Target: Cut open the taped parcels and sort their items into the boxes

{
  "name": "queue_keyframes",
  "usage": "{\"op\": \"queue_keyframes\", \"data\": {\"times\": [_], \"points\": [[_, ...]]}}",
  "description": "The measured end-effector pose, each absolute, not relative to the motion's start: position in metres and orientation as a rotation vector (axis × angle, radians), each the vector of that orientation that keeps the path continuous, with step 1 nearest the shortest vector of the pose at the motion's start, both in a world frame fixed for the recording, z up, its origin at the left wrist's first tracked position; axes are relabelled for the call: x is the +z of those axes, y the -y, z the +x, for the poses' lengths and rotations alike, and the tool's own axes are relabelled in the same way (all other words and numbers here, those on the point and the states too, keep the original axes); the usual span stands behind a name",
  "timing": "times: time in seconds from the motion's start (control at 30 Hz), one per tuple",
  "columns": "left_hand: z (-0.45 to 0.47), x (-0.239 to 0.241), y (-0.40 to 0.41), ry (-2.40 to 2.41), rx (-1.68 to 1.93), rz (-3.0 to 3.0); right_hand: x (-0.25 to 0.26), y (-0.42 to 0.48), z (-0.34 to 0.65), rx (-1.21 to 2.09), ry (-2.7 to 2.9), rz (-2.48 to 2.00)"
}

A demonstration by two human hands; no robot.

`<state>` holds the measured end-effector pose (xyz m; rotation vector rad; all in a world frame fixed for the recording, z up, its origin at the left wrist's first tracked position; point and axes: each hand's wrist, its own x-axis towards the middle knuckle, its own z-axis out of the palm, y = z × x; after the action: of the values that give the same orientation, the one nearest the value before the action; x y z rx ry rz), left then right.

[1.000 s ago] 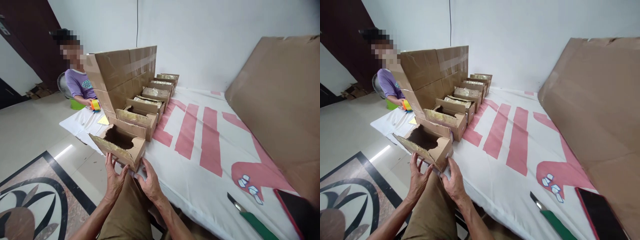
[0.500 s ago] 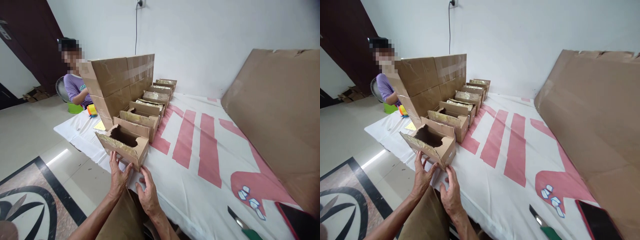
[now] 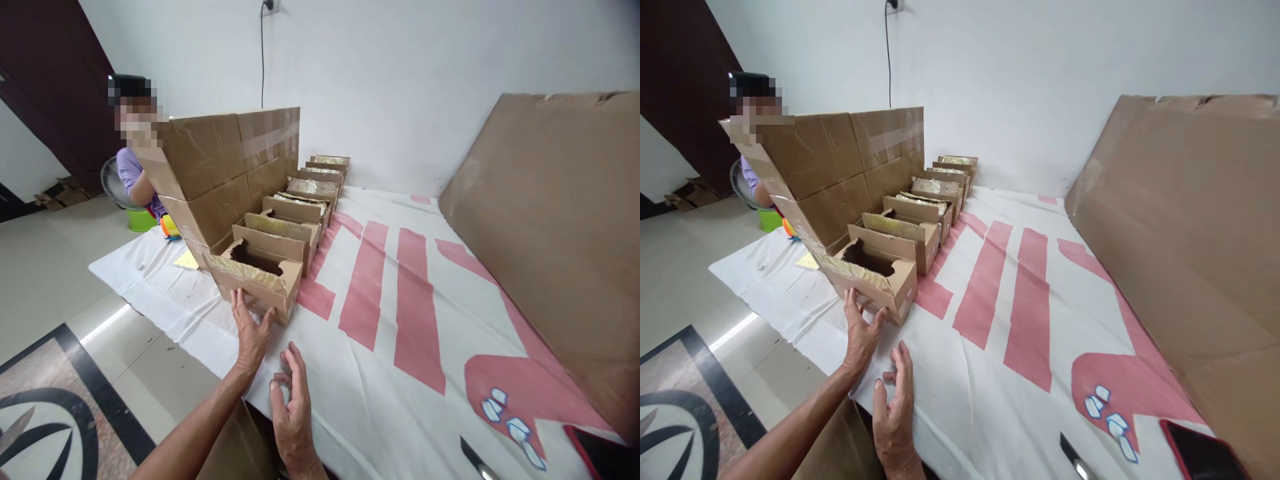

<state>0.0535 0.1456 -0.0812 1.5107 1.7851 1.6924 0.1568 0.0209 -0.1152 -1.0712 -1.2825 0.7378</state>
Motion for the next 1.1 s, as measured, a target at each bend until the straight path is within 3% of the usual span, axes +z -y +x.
{"op": "queue_keyframes", "data": {"times": [0.43,0.77,1.1], "points": [[0.024,-0.082,-0.101,-1.776,1.623,1.612,-0.112,-0.025,0.157,0.701,1.303,-1.069],[0.021,-0.077,-0.125,-1.738,1.649,1.719,-0.110,-0.034,0.159,0.756,1.294,-1.088],[0.018,-0.103,-0.072,-1.793,1.321,1.873,-0.078,-0.033,0.152,0.940,1.035,-1.214]]}}
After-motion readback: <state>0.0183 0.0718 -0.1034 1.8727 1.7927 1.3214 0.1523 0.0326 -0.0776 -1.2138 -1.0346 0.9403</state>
